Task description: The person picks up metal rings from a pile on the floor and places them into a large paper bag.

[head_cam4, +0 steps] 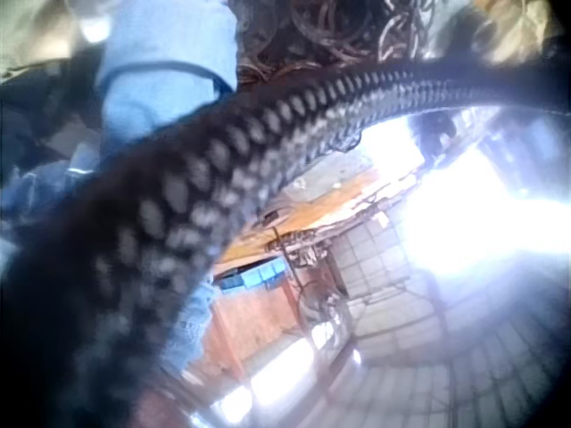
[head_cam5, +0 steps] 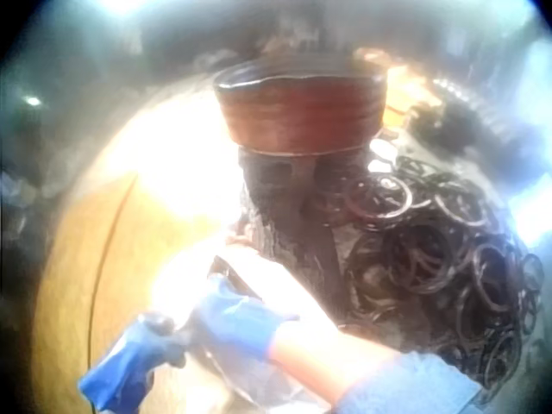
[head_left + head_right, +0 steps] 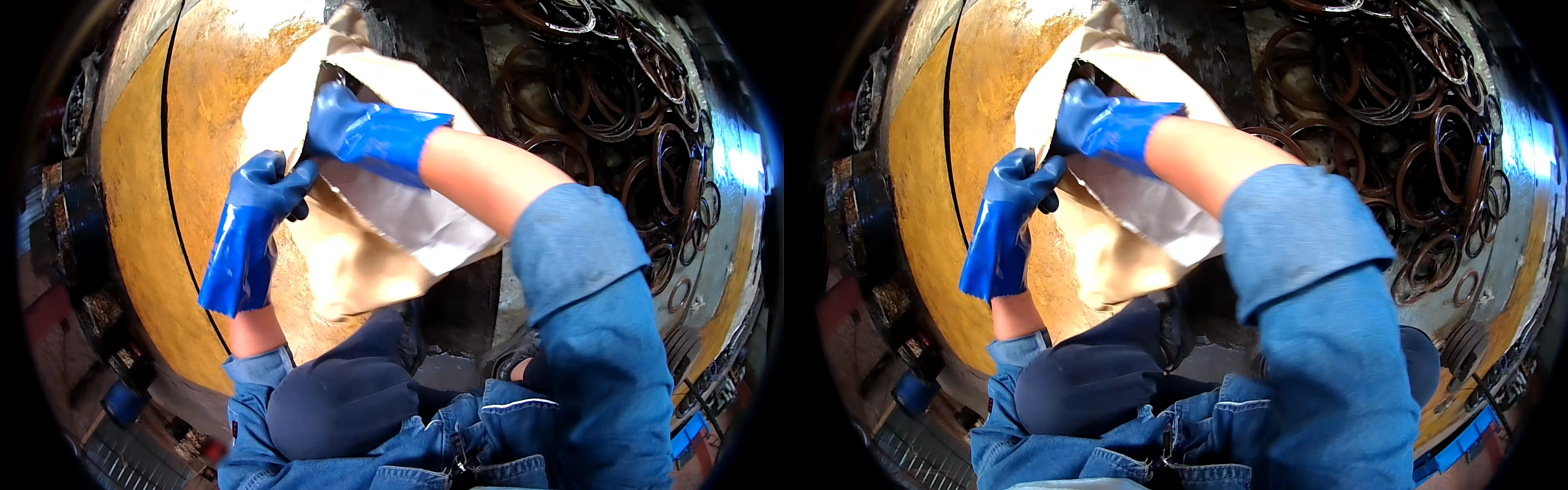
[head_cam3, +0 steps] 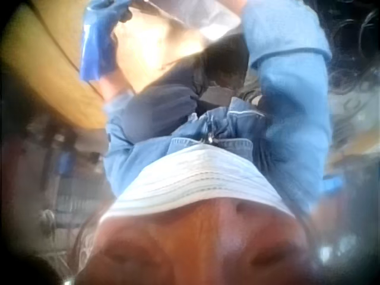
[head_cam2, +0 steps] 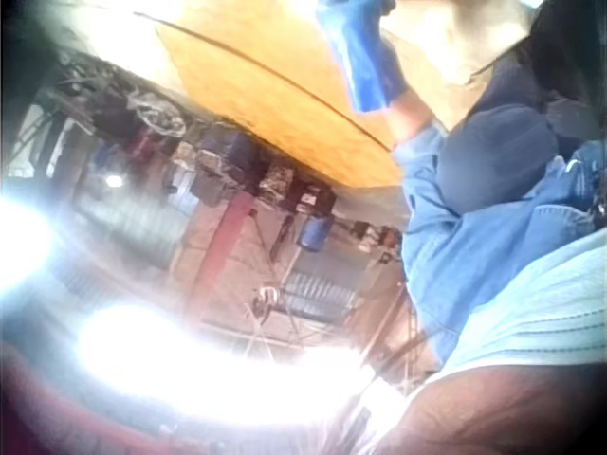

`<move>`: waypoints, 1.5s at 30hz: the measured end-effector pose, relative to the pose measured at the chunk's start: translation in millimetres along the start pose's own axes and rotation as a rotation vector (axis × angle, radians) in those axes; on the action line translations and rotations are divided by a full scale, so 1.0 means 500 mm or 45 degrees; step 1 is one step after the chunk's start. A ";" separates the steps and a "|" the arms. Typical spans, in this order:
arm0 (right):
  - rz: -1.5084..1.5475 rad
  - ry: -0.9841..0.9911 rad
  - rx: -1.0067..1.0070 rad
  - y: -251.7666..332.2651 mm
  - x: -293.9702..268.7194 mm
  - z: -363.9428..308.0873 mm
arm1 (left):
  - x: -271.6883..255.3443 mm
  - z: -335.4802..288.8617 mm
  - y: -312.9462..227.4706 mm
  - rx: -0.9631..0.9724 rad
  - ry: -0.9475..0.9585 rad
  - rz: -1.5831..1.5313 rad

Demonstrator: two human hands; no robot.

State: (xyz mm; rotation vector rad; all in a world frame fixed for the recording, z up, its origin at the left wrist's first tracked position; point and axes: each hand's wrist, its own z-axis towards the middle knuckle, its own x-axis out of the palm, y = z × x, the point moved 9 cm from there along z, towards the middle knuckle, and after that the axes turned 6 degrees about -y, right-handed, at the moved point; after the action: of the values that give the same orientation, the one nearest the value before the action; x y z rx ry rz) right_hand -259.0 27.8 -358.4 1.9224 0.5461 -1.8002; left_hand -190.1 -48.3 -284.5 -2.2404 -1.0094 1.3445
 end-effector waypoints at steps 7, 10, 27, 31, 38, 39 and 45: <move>-0.067 0.374 -0.164 -0.095 -0.103 -0.113 | 0.042 0.057 -0.002 -0.019 -0.104 0.147; 0.636 0.153 0.218 -0.207 -0.220 -0.273 | 0.081 0.048 0.028 -0.049 -0.070 0.126; 0.101 0.362 0.498 -0.146 0.331 -0.845 | -0.092 0.136 0.018 0.398 -0.307 1.287; -0.097 0.933 0.248 -0.135 0.274 -0.844 | -0.057 0.120 0.119 0.183 -0.073 0.542; 0.409 0.945 0.679 -0.139 0.118 -0.748 | 0.006 0.067 0.138 0.222 -0.179 0.938; 0.642 0.573 0.861 -0.153 0.052 -0.737 | 0.007 0.068 0.134 0.211 -0.173 0.905; 0.984 0.015 0.634 -0.156 -0.158 -0.603 | 0.007 0.061 0.107 0.130 -0.139 0.889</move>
State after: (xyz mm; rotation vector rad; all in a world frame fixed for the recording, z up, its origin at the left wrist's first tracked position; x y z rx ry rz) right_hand -61.7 265.1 -269.0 2.0304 -0.6391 -1.4631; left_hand -194.0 -84.8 -334.2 -2.5675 -0.1514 1.7431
